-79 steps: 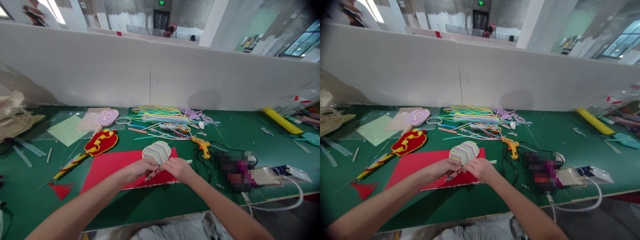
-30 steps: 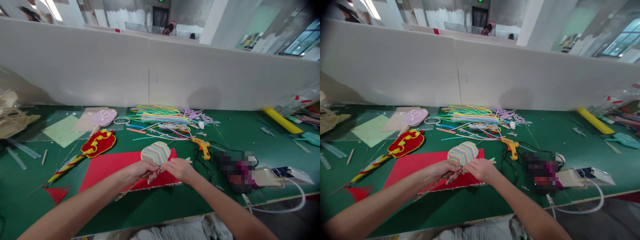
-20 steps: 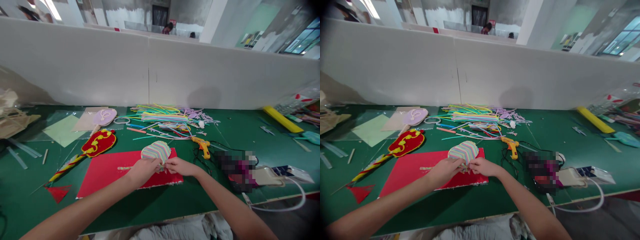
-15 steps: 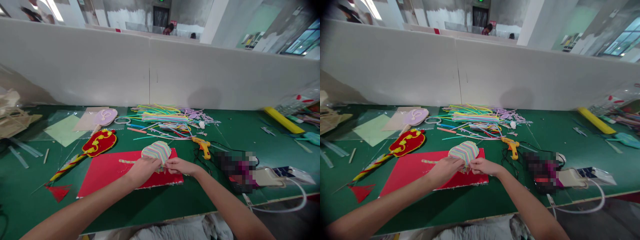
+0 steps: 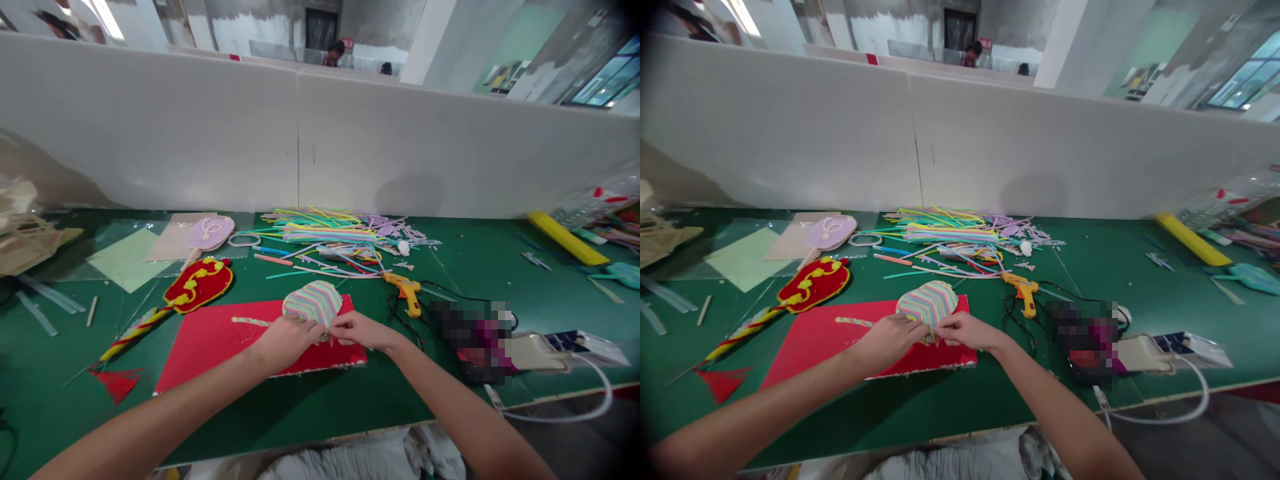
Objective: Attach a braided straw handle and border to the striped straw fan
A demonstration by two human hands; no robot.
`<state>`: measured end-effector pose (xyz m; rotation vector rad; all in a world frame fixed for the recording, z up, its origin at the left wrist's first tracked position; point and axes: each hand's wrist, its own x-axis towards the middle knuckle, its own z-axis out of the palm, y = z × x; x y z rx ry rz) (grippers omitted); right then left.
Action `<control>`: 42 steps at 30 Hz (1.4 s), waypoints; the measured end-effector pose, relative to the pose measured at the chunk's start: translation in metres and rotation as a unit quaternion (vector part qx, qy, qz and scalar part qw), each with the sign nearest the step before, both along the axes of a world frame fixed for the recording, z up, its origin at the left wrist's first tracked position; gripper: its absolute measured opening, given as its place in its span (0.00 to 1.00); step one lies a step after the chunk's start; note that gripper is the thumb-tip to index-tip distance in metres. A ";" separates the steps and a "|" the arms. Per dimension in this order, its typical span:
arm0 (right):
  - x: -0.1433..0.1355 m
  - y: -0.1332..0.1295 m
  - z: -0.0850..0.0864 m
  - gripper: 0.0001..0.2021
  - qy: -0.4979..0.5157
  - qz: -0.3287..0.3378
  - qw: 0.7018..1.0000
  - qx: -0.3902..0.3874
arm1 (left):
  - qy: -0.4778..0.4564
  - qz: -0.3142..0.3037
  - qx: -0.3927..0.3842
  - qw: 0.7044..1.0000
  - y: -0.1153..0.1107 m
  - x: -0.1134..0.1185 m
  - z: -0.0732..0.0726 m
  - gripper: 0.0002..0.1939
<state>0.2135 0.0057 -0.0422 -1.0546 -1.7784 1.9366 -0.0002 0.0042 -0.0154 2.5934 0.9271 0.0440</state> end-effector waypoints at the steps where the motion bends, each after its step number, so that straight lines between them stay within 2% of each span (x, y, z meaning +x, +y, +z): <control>1: -0.001 -0.002 0.002 0.18 -0.014 -0.011 0.999 0.050 | -0.044 0.049 -0.097 0.993 0.000 0.000 0.000 0.07; 2: -0.001 -0.004 0.004 0.16 -0.038 -0.019 0.991 0.129 | -0.091 0.094 -0.201 0.971 0.001 0.000 -0.001 0.07; 3: -0.001 -0.006 0.005 0.14 -0.071 -0.022 0.969 0.235 | -0.132 0.127 -0.300 0.936 0.002 0.000 -0.002 0.08; 4: -0.001 -0.008 0.006 0.12 -0.109 -0.019 0.928 0.356 | -0.164 0.144 -0.382 0.898 0.003 -0.001 -0.004 0.09; 5: 0.000 -0.010 0.005 0.12 -0.146 -0.011 0.870 0.471 | -0.184 0.148 -0.439 0.867 0.004 -0.001 -0.006 0.10; 6: 0.000 -0.012 0.003 0.13 -0.176 0.003 0.808 0.562 | -0.193 0.147 -0.472 0.847 0.005 -0.001 -0.009 0.12; 7: 0.000 -0.014 0.001 0.13 -0.194 0.014 0.761 0.619 | -0.196 0.146 -0.489 0.838 0.006 -0.002 -0.011 0.13; 8: 0.000 -0.015 -0.001 0.14 -0.204 0.020 0.733 0.649 | -0.202 0.147 -0.502 0.828 0.006 -0.002 -0.014 0.14; 9: 0.000 -0.017 -0.002 0.13 -0.205 0.021 0.726 0.656 | -0.207 0.149 -0.508 0.823 0.007 -0.002 -0.016 0.15; 10: -0.001 -0.017 -0.003 0.13 -0.202 0.015 0.741 0.641 | -0.210 0.149 -0.511 0.820 0.008 -0.003 -0.018 0.18; 12: -0.002 -0.016 -0.001 0.12 -0.194 -0.010 0.813 0.548 | -0.212 0.145 -0.511 0.820 0.010 -0.004 -0.018 0.22; 14: -0.003 -0.014 0.005 0.12 -0.181 -0.034 0.900 0.395 | -0.212 0.153 -0.480 0.837 0.015 -0.006 -0.014 0.25; 15: -0.004 -0.011 0.009 0.13 -0.169 -0.040 0.934 0.311 | -0.214 0.166 -0.452 0.850 0.017 -0.007 -0.011 0.26; 17: -0.003 -0.005 0.014 0.15 -0.133 -0.049 0.975 0.174 | -0.216 0.199 -0.383 0.876 0.021 -0.009 -0.004 0.25; 19: -0.002 0.001 0.016 0.18 -0.104 -0.061 0.987 0.109 | -0.182 0.215 -0.269 0.921 0.022 -0.011 0.001 0.19; 21: -0.002 0.006 0.013 0.21 -0.085 -0.069 0.991 0.083 | -0.115 0.187 -0.118 0.969 0.021 -0.010 0.002 0.13; 23: -0.002 0.008 0.009 0.24 -0.058 -0.065 0.995 0.046 | -0.055 0.134 0.015 0.989 0.017 -0.007 -0.002 0.12; 24: -0.002 0.008 0.007 0.25 -0.044 -0.058 0.997 0.025 | -0.043 0.111 0.052 0.991 0.015 -0.005 -0.004 0.11; 28: -0.001 0.005 0.004 0.25 0.001 -0.029 0.998 -0.051 | -0.033 0.050 0.122 0.991 0.009 0.001 -0.012 0.05; 32: 0.001 0.003 0.007 0.23 0.033 -0.021 0.994 -0.102 | -0.033 -0.012 0.170 0.985 0.009 0.001 -0.008 0.06; 38: 0.006 0.001 0.010 0.21 0.052 -0.015 0.992 -0.112 | -0.019 -0.043 0.195 0.980 0.011 -0.004 -0.006 0.06; 42: 0.007 0.001 0.008 0.22 0.035 0.004 0.994 -0.106 | 0.009 -0.094 0.250 0.964 0.011 -0.004 -0.009 0.09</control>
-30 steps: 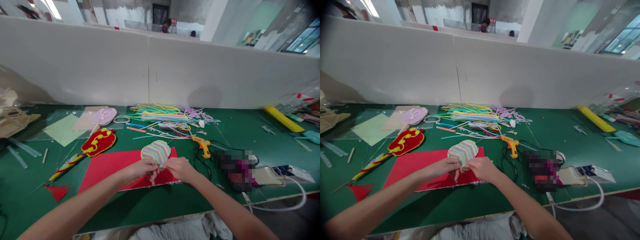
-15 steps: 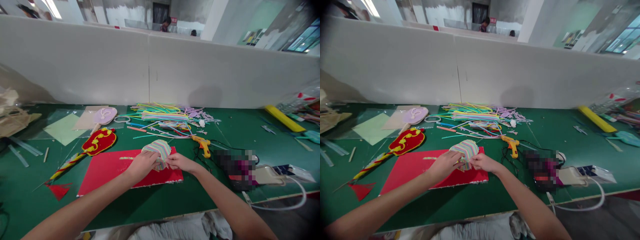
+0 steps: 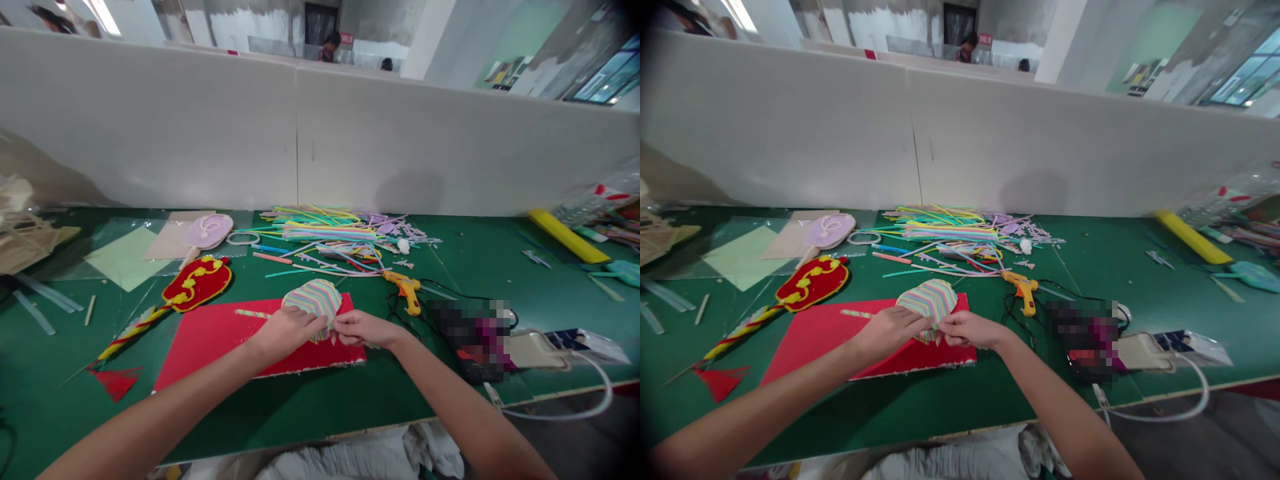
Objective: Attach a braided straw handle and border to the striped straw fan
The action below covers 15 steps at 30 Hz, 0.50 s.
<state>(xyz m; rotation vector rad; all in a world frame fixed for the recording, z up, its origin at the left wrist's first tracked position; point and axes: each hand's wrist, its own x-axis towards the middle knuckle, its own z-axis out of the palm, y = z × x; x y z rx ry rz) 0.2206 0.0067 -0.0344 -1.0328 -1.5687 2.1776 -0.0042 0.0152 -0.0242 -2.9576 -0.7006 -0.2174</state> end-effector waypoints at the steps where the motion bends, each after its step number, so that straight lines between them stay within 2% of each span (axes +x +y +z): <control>1: 0.000 0.000 -0.001 0.23 -0.006 0.006 1.000 0.005 | 0.013 -0.011 0.013 1.000 -0.001 0.001 0.000 0.10; 3: 0.000 0.002 -0.003 0.24 -0.021 0.014 0.999 0.023 | 0.042 -0.024 0.019 0.999 -0.002 0.002 0.000 0.09; 5: -0.001 0.003 -0.004 0.23 -0.035 0.011 0.998 0.052 | 0.059 -0.014 -0.012 0.998 -0.004 0.004 0.003 0.08; 7: -0.002 0.002 -0.004 0.21 -0.047 -0.003 0.995 0.090 | 0.035 0.035 -0.109 0.993 -0.005 0.006 0.006 0.08; 9: -0.002 -0.001 -0.002 0.16 -0.093 -0.020 0.970 0.222 | -0.026 0.106 -0.254 0.961 -0.004 0.007 0.010 0.08; 10: -0.002 -0.003 -0.001 0.14 -0.127 -0.023 0.936 0.327 | -0.056 0.132 -0.330 0.933 -0.003 0.007 0.011 0.10; 11: -0.002 -0.006 -0.001 0.13 -0.162 -0.023 0.881 0.445 | -0.085 0.149 -0.410 0.896 -0.002 0.007 0.012 0.12; 13: -0.002 -0.010 -0.001 0.13 -0.215 -0.017 0.733 0.645 | -0.137 0.162 -0.570 0.794 0.001 0.007 0.012 0.16; 14: -0.003 -0.012 -0.003 0.13 -0.225 -0.016 0.674 0.704 | -0.158 0.164 -0.634 0.739 0.003 0.007 0.011 0.16; 15: -0.003 -0.014 -0.004 0.13 -0.227 -0.016 0.634 0.739 | -0.176 0.169 -0.688 0.684 0.004 0.006 0.010 0.17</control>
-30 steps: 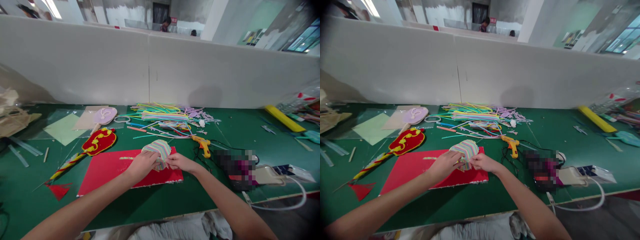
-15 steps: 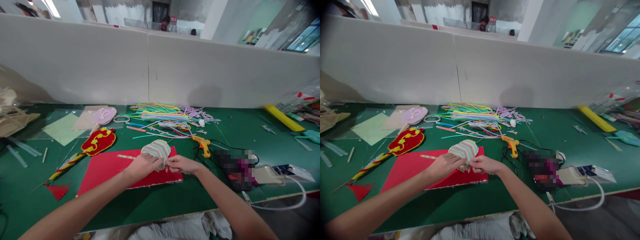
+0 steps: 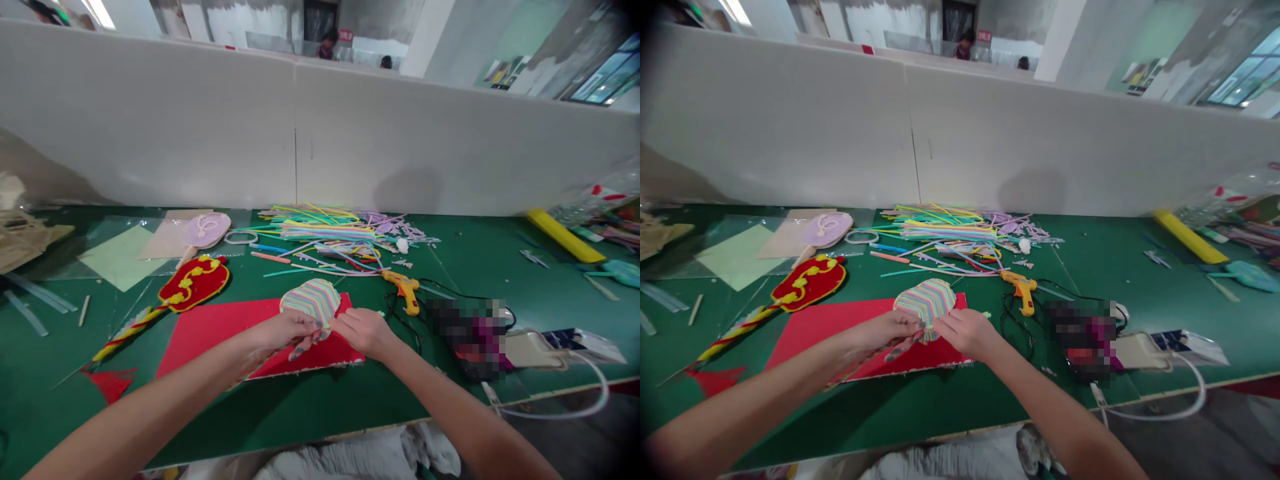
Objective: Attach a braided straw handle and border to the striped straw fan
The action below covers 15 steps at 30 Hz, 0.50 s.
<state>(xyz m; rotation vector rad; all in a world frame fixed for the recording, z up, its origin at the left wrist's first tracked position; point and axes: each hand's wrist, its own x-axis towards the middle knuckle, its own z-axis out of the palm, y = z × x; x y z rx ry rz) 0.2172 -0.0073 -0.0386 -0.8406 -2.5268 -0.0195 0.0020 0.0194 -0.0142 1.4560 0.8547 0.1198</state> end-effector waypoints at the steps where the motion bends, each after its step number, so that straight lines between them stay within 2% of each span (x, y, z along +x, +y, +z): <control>1: -0.001 -0.001 -0.002 0.12 -0.003 0.003 1.000 0.022 | -0.016 0.008 -0.047 0.999 0.001 -0.001 0.000 0.17; 3: -0.002 -0.002 -0.004 0.12 0.005 -0.004 1.000 -0.023 | -0.009 -0.010 -0.036 0.999 0.002 -0.003 0.000 0.19; 5: -0.003 -0.001 -0.003 0.11 0.017 -0.042 0.990 -0.130 | 0.042 -0.015 0.087 0.995 -0.001 -0.006 0.003 0.21; 6: -0.002 0.001 -0.001 0.12 0.021 -0.069 0.981 -0.178 | 0.086 0.000 0.188 0.978 -0.003 -0.008 0.005 0.21; 7: 0.000 0.002 0.002 0.12 0.024 -0.096 0.971 -0.216 | 0.137 0.025 0.302 0.943 -0.005 -0.010 0.007 0.21; 9: 0.003 0.006 0.009 0.14 0.028 -0.136 0.954 -0.265 | 0.223 0.071 0.495 0.837 -0.010 -0.012 0.008 0.19; 10: 0.005 0.007 0.013 0.15 0.028 -0.146 0.947 -0.284 | 0.251 0.076 0.554 0.790 -0.012 -0.012 0.007 0.20; 11: 0.005 0.009 0.016 0.16 0.028 -0.153 0.941 -0.302 | 0.269 0.070 0.586 0.761 -0.014 -0.011 0.006 0.20; 12: 0.005 0.010 0.019 0.16 0.024 -0.156 0.936 -0.314 | 0.281 0.051 0.593 0.753 -0.015 -0.009 0.005 0.19; 13: 0.003 0.010 0.020 0.15 0.017 -0.154 0.936 -0.318 | 0.291 0.023 0.579 0.761 -0.015 -0.005 0.003 0.17; 15: -0.003 0.010 0.020 0.15 -0.002 -0.145 0.937 -0.319 | 0.303 -0.040 0.522 0.796 -0.015 0.004 0.000 0.13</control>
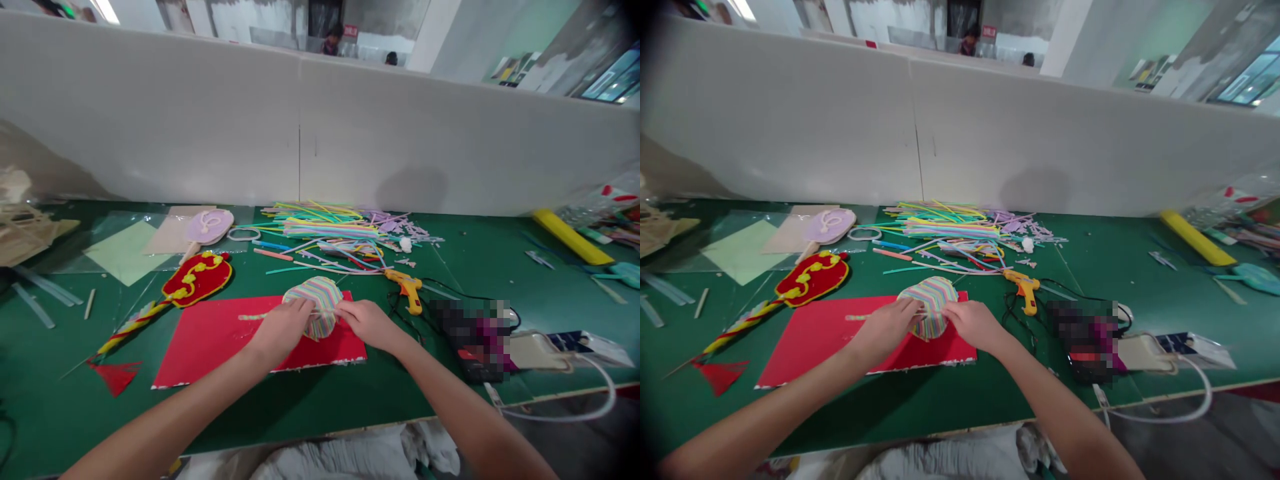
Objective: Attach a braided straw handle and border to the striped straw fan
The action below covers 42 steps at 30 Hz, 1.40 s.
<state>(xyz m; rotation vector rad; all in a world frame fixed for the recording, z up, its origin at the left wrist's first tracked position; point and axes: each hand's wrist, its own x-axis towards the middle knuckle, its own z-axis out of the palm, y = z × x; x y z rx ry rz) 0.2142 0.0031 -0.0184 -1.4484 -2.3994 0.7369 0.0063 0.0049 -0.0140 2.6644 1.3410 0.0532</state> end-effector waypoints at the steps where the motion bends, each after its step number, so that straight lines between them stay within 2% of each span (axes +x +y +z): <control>1: -0.003 0.000 -0.001 0.14 -0.007 0.009 1.000 -0.002 | 0.014 -0.013 -0.038 0.999 0.001 0.006 -0.001 0.12; 4: -0.007 -0.001 -0.002 0.12 -0.018 0.028 0.999 -0.009 | 0.033 -0.042 -0.071 0.996 0.003 0.019 0.003 0.09; 7: 0.007 0.001 0.000 0.14 -0.004 0.032 0.999 -0.023 | 0.042 -0.056 -0.075 0.995 0.007 0.016 0.011 0.09; 9: 0.024 0.004 0.003 0.14 0.018 0.015 0.999 -0.035 | 0.045 -0.053 -0.082 0.994 0.013 0.001 0.015 0.08; 11: 0.043 0.006 0.007 0.15 0.026 -0.007 0.999 -0.045 | 0.038 -0.035 -0.115 0.992 0.022 -0.024 0.016 0.12; 13: 0.060 0.007 0.009 0.15 0.020 -0.020 0.998 -0.054 | -0.012 -0.019 -0.133 0.991 0.032 -0.053 0.015 0.17; 16: 0.074 0.006 0.011 0.15 0.024 -0.039 0.998 -0.050 | -0.056 0.021 -0.150 0.987 0.046 -0.090 0.013 0.18; 19: 0.076 0.006 0.010 0.15 0.034 -0.053 0.997 -0.043 | -0.089 0.092 -0.151 0.980 0.053 -0.104 0.018 0.16; 21: 0.071 0.007 0.009 0.15 0.040 -0.060 0.996 -0.044 | -0.105 0.151 -0.095 0.978 0.051 -0.097 0.023 0.16; 23: 0.064 0.009 0.008 0.15 0.047 -0.063 0.996 -0.049 | -0.116 0.168 0.007 0.979 0.044 -0.079 0.024 0.14; 24: 0.059 0.009 0.008 0.16 0.054 -0.062 0.995 -0.052 | -0.121 0.137 0.067 0.981 0.040 -0.067 0.023 0.14; 25: 0.053 0.010 0.008 0.16 0.062 -0.059 0.995 -0.056 | -0.124 0.078 0.120 0.982 0.035 -0.055 0.021 0.13; 28: 0.036 0.011 0.010 0.17 0.091 -0.040 0.992 -0.073 | -0.126 -0.069 0.209 0.967 0.021 -0.020 0.011 0.11; 30: 0.027 0.011 0.012 0.17 0.112 -0.020 0.990 -0.087 | -0.119 -0.127 0.215 0.961 0.016 -0.003 0.004 0.11; 33: 0.018 0.009 0.015 0.18 0.147 0.006 0.981 -0.126 | -0.103 -0.154 0.185 0.965 0.013 0.009 -0.001 0.10; 39: 0.018 0.009 0.015 0.19 0.208 0.056 0.942 -0.257 | -0.064 -0.209 0.140 0.966 0.016 0.007 -0.003 0.12; 42: 0.017 0.007 0.015 0.19 0.183 0.072 0.952 -0.234 | -0.055 -0.200 0.043 0.977 0.015 0.006 0.001 0.10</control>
